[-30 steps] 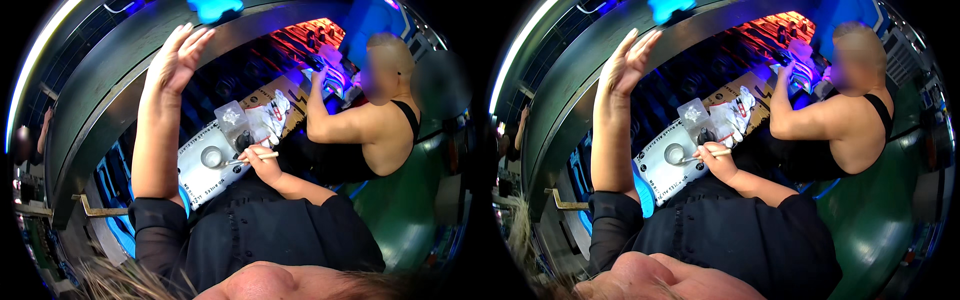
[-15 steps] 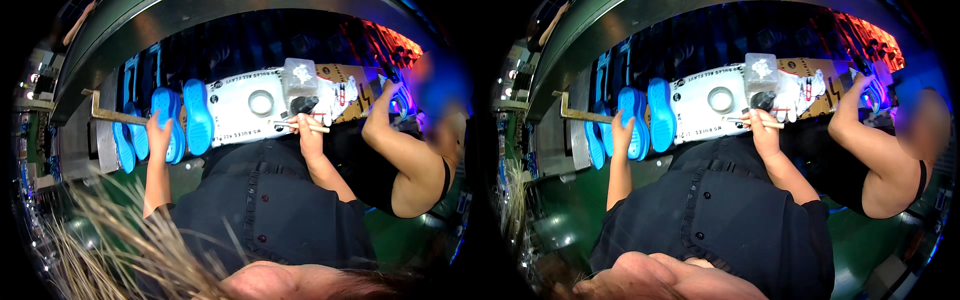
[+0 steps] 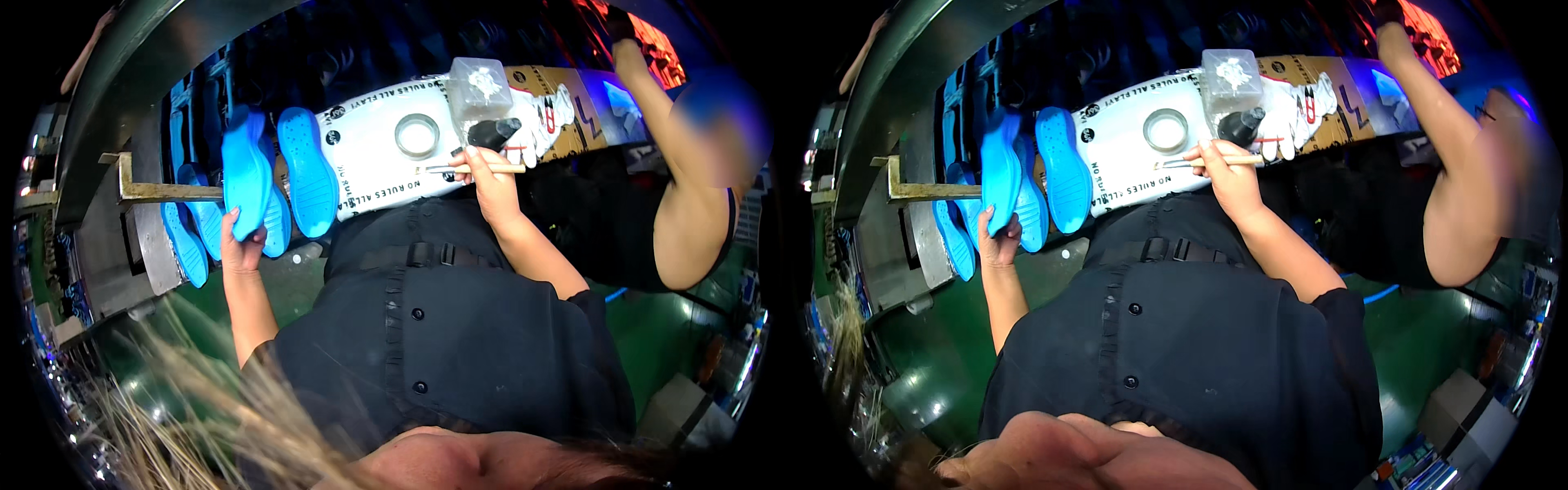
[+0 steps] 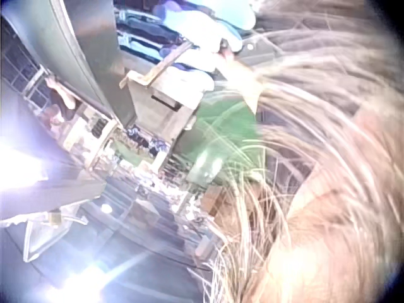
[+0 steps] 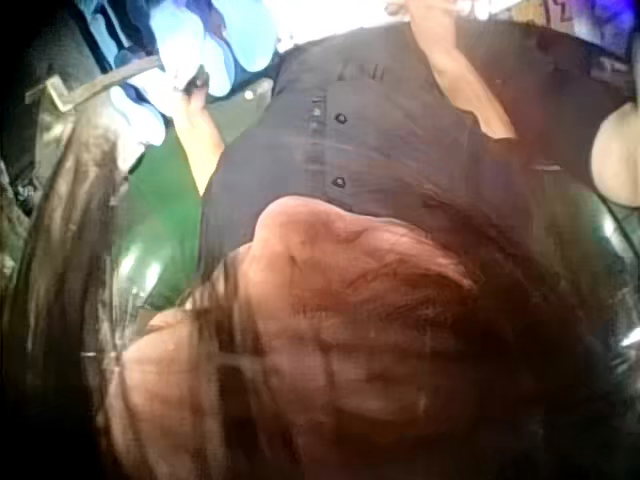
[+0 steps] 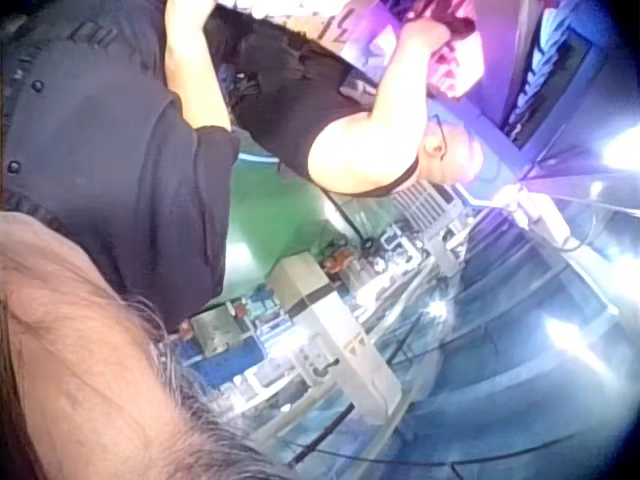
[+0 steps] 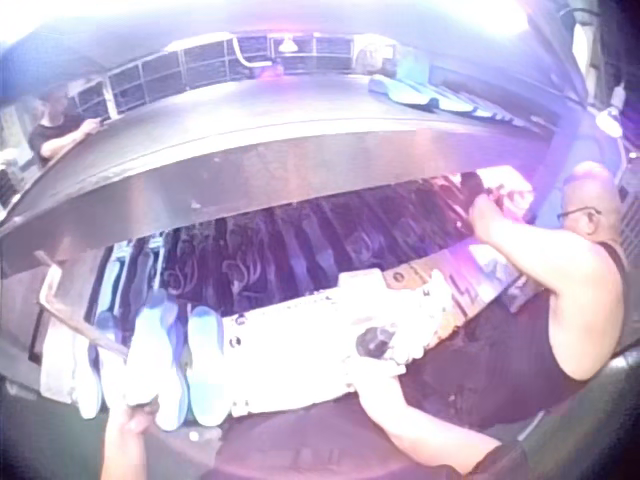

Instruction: The person applies a liquid substance to the bottom of blue clog-style shoes using a brush, picking up each shoe from a stack and placing it back after finishing.

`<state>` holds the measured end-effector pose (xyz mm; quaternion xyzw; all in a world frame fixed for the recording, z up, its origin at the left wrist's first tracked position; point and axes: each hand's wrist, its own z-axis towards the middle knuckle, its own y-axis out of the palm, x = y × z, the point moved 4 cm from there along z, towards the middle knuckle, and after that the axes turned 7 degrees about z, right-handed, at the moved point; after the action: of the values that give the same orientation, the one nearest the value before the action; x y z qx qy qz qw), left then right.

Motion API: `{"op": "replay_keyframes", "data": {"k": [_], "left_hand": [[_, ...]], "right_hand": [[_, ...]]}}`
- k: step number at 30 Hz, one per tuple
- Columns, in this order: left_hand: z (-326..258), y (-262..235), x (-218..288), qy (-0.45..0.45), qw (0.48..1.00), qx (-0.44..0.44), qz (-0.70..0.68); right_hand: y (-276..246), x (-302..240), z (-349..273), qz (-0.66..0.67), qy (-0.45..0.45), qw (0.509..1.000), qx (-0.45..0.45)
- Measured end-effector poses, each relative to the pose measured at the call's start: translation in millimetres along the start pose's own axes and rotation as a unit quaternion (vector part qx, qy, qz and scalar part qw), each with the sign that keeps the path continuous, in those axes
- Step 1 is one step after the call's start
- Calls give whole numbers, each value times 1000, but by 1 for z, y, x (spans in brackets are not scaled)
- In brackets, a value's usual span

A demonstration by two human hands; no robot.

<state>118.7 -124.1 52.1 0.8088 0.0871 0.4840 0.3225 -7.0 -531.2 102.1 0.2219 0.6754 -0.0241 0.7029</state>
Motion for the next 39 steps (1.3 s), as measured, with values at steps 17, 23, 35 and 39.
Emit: {"op": "replay_keyframes", "data": {"k": [17,23,35,39], "left_hand": [[4,168,-69,247,853,81,453],[-3,186,-68,295,861,43,413],[-5,197,-52,327,837,46,436],[-6,195,-53,335,826,38,451]], "right_hand": [[39,-52,-13,-151,-193,961,-129],[52,-53,-15,-226,-293,916,-152],[48,-54,-15,-243,-344,900,-114],[59,-59,-14,-255,-361,884,-152]]}}
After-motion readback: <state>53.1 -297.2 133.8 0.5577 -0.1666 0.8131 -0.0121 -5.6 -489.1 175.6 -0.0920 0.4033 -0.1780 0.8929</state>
